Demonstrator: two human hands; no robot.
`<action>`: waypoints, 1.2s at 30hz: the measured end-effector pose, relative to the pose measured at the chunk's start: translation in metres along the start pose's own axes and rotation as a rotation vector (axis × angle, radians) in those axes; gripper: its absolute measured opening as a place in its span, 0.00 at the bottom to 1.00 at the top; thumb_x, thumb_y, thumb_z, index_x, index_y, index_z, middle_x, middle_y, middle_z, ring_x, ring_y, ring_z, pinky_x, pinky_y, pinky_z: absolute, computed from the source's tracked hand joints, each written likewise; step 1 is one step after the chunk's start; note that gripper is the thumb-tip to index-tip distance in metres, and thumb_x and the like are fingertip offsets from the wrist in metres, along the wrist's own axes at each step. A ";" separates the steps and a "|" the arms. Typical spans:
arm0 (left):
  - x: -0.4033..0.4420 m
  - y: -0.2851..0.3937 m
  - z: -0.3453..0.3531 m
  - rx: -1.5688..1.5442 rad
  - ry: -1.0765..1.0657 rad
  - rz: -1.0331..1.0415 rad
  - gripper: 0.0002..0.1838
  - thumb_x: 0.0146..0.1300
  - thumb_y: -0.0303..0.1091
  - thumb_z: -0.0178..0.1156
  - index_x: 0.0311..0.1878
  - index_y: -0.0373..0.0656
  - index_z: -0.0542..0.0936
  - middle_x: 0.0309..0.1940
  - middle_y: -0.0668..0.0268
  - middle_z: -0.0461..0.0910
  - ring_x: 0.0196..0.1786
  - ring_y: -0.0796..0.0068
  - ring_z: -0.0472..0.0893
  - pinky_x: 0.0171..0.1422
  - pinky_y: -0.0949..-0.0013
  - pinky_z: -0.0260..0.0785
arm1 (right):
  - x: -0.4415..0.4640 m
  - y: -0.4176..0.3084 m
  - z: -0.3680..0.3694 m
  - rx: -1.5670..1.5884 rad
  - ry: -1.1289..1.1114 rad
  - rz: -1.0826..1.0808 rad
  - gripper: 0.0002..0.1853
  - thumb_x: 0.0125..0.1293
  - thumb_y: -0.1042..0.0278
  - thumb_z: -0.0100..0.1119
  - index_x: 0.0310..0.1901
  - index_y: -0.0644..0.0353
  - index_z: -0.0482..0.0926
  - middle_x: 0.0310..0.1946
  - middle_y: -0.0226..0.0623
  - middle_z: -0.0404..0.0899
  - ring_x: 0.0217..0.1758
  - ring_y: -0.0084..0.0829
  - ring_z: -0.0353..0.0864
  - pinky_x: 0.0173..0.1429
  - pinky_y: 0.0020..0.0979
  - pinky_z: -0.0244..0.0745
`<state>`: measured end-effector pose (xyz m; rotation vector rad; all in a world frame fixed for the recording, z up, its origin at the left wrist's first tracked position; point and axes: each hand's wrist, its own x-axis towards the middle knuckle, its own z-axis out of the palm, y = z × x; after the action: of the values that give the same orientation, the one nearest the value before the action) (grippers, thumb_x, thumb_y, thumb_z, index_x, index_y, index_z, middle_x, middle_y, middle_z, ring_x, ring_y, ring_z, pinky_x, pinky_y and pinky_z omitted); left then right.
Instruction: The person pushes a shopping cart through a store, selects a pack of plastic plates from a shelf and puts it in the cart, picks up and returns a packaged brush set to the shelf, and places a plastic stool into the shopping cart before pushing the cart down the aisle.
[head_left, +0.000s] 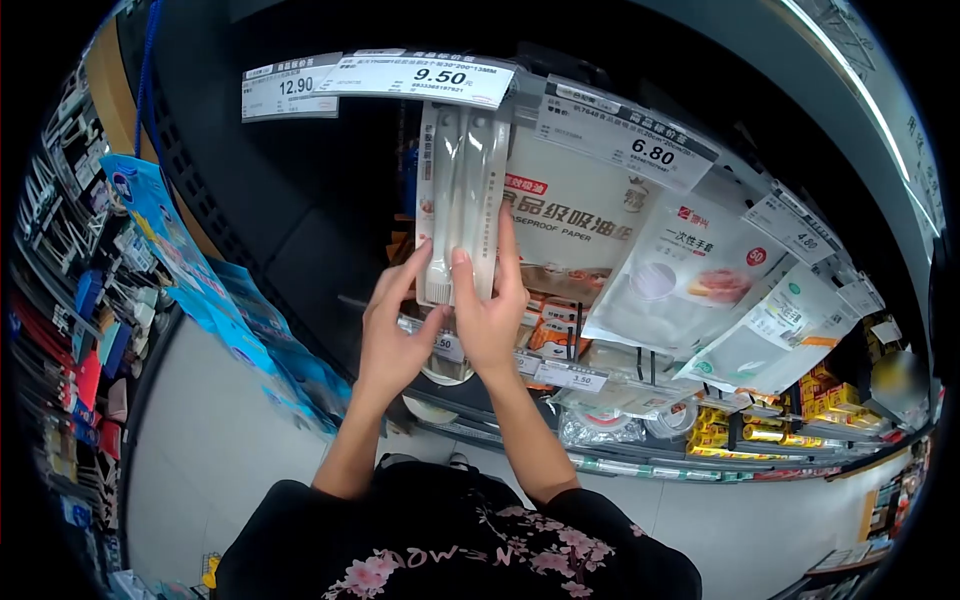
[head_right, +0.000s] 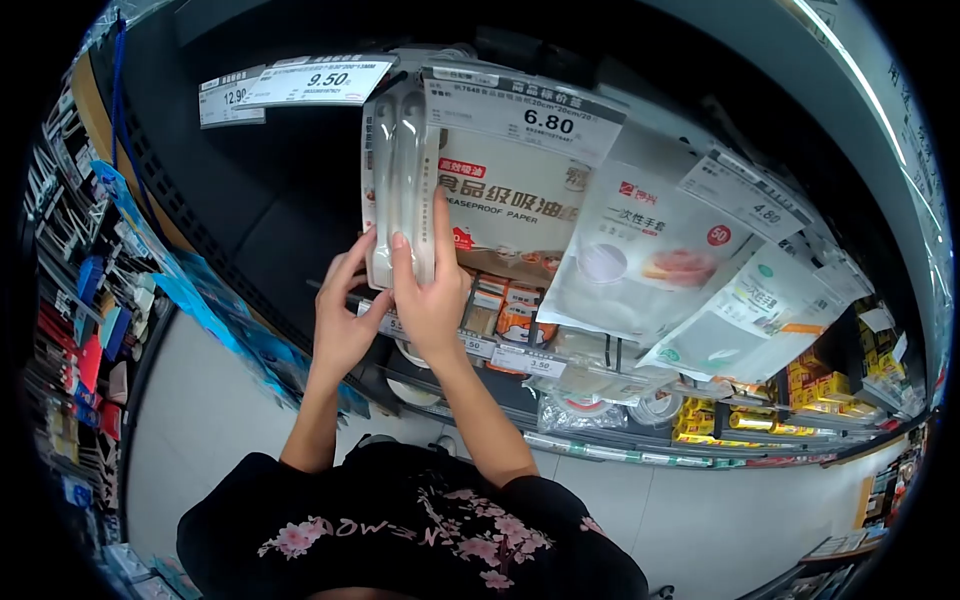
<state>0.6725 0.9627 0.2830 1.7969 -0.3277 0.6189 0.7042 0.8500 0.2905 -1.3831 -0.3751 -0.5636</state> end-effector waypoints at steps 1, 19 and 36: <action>0.001 -0.004 0.001 0.045 -0.011 0.022 0.41 0.53 0.14 0.64 0.73 0.46 0.67 0.50 0.57 0.78 0.52 0.64 0.81 0.56 0.67 0.74 | -0.001 0.002 0.000 -0.041 0.025 0.008 0.33 0.71 0.71 0.57 0.73 0.72 0.57 0.63 0.52 0.73 0.60 0.31 0.76 0.63 0.29 0.70; -0.050 -0.047 -0.008 -0.196 -0.202 -0.186 0.28 0.63 0.21 0.61 0.67 0.43 0.74 0.38 0.58 0.83 0.39 0.74 0.82 0.46 0.70 0.76 | -0.091 0.035 0.017 0.146 0.157 0.270 0.17 0.71 0.71 0.60 0.59 0.68 0.76 0.38 0.33 0.83 0.38 0.16 0.80 0.38 0.19 0.75; -0.133 -0.057 -0.032 -0.799 -0.790 -0.529 0.39 0.58 0.23 0.69 0.73 0.39 0.64 0.69 0.55 0.68 0.67 0.65 0.74 0.64 0.65 0.72 | -0.206 -0.022 -0.068 -0.170 -0.170 0.489 0.40 0.61 0.66 0.71 0.73 0.59 0.62 0.75 0.40 0.59 0.75 0.35 0.62 0.74 0.40 0.62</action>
<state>0.5843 0.9990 0.1692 1.1773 -0.5074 -0.5703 0.5194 0.8126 0.1815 -1.6232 -0.1139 -0.0756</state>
